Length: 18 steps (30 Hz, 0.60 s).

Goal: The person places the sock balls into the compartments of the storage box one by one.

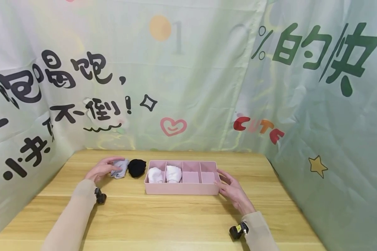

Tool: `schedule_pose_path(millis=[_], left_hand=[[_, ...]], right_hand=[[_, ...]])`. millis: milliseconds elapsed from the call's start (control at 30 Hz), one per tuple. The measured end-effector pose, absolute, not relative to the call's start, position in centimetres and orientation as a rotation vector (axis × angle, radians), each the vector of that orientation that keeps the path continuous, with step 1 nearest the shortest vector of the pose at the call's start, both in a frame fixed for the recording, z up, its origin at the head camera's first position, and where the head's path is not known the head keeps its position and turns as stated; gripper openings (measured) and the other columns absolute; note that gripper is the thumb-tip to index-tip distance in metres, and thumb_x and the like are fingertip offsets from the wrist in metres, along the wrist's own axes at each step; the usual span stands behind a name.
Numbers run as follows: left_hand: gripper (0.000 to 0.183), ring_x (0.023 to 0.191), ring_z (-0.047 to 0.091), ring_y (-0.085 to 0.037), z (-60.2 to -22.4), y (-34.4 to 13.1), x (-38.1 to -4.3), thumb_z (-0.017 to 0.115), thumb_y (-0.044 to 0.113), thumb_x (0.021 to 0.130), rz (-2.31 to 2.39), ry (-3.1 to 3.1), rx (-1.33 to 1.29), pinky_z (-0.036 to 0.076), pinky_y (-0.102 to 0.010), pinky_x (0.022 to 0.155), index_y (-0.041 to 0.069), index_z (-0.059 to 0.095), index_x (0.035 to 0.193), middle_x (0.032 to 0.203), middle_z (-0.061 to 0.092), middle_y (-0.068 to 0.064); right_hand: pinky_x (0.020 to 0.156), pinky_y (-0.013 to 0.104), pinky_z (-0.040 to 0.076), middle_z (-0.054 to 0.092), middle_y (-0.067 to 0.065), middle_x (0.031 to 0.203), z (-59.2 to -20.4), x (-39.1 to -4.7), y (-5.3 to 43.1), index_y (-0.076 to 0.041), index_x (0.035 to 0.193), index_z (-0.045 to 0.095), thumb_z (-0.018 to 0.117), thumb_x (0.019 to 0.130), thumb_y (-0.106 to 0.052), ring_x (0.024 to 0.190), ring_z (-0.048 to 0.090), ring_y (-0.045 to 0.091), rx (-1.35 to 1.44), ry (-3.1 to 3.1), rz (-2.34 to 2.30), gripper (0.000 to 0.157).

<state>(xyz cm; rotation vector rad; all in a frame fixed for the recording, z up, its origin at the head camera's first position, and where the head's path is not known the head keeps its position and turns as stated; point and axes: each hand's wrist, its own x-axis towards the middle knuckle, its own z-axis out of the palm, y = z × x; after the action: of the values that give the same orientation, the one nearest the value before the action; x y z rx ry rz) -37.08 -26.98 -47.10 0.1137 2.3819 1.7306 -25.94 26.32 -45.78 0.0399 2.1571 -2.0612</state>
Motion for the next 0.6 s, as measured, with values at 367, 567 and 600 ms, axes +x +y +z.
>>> schedule_pose_path(millis=[367, 567, 600], left_hand=[[0.059, 0.121, 0.046, -0.031, -47.26, -26.67, -37.30, 0.067, 0.000, 0.086, 1.665, 2.407, 0.115, 0.045, -0.031, 0.092, 0.005, 0.050, 0.142, 0.144, 0.044, -0.024], [0.060, 0.115, 0.050, -0.030, -47.32, -26.56, -37.20, 0.064, -0.003, 0.085, 1.666, 2.406, 0.101, 0.049, -0.030, 0.088, 0.003, 0.049, 0.142, 0.139, 0.045, -0.027], [0.059, 0.112, 0.051, -0.030, -47.32, -26.52, -37.14, 0.064, -0.004, 0.085, 1.666, 2.408, 0.098, 0.050, -0.030, 0.086, 0.002, 0.048, 0.142, 0.138, 0.045, -0.027]], right_hand=[[0.100, 0.039, 0.049, 0.021, 0.027, 0.158, -45.78, -25.87, 26.35, -0.008, 0.155, 0.026, 0.057, 0.098, -0.009, 0.132, 0.046, 0.035, 0.028, 2.145, -2.075, 0.064], [0.097, 0.036, 0.051, 0.022, 0.027, 0.158, -45.89, -25.95, 26.35, -0.009, 0.155, 0.027, 0.058, 0.098, -0.011, 0.131, 0.046, 0.034, 0.024, 2.157, -2.067, 0.065], [0.097, 0.035, 0.051, 0.021, 0.028, 0.158, -45.92, -25.96, 26.36, -0.009, 0.155, 0.027, 0.059, 0.098, -0.011, 0.131, 0.046, 0.034, 0.023, 2.159, -2.066, 0.065]])
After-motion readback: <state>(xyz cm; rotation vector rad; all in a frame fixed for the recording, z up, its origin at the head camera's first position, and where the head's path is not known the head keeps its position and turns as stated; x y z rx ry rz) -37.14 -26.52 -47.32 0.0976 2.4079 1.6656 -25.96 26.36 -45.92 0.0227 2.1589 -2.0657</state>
